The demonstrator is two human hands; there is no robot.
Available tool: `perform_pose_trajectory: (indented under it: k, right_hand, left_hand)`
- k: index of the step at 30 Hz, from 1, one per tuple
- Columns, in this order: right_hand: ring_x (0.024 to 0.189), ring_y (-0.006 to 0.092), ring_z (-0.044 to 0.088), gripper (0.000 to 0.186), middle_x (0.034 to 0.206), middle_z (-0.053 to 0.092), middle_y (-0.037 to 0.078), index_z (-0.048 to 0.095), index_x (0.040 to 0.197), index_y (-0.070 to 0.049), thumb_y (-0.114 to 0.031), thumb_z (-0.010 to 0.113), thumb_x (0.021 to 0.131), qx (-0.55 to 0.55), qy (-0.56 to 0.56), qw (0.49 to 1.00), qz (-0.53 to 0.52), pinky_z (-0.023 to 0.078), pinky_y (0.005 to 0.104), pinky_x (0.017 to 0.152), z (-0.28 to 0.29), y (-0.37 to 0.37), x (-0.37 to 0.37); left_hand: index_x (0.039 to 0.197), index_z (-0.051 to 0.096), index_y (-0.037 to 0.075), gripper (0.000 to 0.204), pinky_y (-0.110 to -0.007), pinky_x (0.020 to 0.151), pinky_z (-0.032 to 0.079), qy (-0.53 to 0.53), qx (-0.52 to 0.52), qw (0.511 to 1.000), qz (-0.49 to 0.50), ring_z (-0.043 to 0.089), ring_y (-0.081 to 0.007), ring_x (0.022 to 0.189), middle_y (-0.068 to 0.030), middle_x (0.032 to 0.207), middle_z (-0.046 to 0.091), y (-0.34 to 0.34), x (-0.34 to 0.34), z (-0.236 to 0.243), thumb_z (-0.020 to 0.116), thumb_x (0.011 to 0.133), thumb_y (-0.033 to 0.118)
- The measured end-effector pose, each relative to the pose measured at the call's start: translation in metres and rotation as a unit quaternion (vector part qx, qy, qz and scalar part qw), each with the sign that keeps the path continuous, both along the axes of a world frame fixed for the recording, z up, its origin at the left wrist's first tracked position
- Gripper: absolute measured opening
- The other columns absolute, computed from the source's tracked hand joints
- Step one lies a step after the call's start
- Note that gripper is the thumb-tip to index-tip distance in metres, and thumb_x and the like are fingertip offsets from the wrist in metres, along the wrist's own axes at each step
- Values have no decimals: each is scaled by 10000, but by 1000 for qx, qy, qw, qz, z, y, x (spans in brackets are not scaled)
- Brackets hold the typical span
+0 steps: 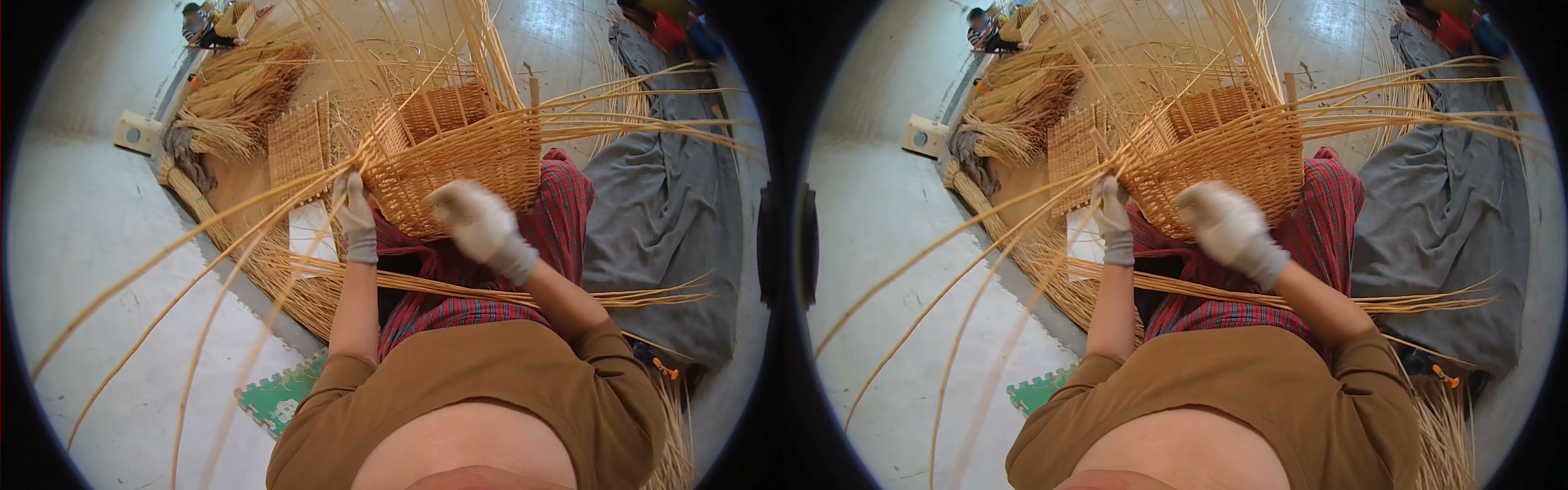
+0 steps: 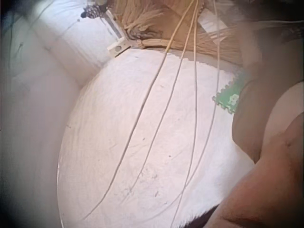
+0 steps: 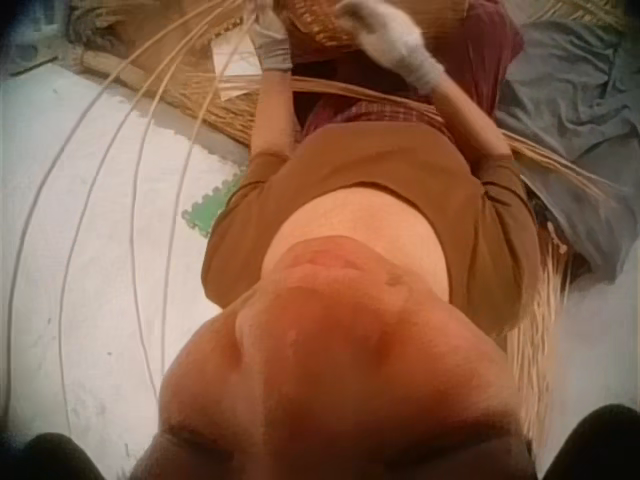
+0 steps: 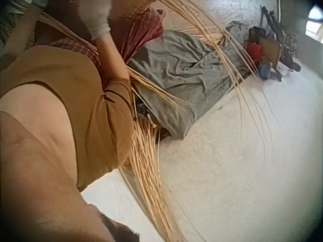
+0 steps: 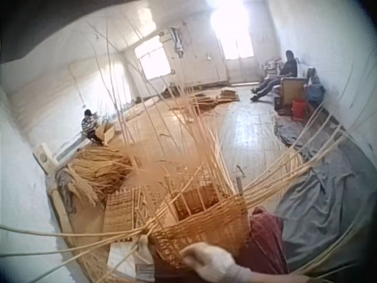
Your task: Weaving a large wicker or willow basket while sitting on the floor.
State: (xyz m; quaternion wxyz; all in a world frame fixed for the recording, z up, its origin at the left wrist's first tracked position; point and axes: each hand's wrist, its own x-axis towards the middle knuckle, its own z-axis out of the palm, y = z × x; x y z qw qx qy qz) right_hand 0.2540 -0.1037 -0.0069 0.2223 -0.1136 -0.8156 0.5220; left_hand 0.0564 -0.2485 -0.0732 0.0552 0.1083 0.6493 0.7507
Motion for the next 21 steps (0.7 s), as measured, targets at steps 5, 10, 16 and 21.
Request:
perform_pose_trajectory:
  k: [5,10,16,21]
  right_hand:
    - [1127,345,664,335,1114,715,158,694,1254,-196,-165,600,934,265,260,895,248,542,443,955,50,-99,-72]
    - [882,259,736,246,944,747,98,683,1174,-155,-181,563,960,148,306,910,237,587,378,814,79,-33,-112]
    - [976,269,741,171,992,722,82,553,1240,-144,-207,523,1085,-420,186,884,-92,631,399,885,-14,97,-101]
    - [998,253,740,157,957,726,68,551,1236,-162,-191,520,1085,-430,215,876,-25,645,423,831,-84,103,-76]
  left_hand:
    - [1327,612,82,393,-284,719,514,-14,-33,992,-121,622,-125,858,6,953,669,-34,45,29,613,1049,358]
    - [1333,590,38,315,-272,820,553,-117,160,975,-97,640,-129,857,-29,1029,683,-43,27,3,593,1058,193]
    - [1191,683,2,183,-251,775,536,43,-131,989,-56,621,-108,831,-40,1051,675,-50,45,-39,615,1028,51]
    - [1389,589,110,324,-272,675,564,403,-269,875,5,661,-132,736,-78,1041,674,4,52,8,561,1070,158]
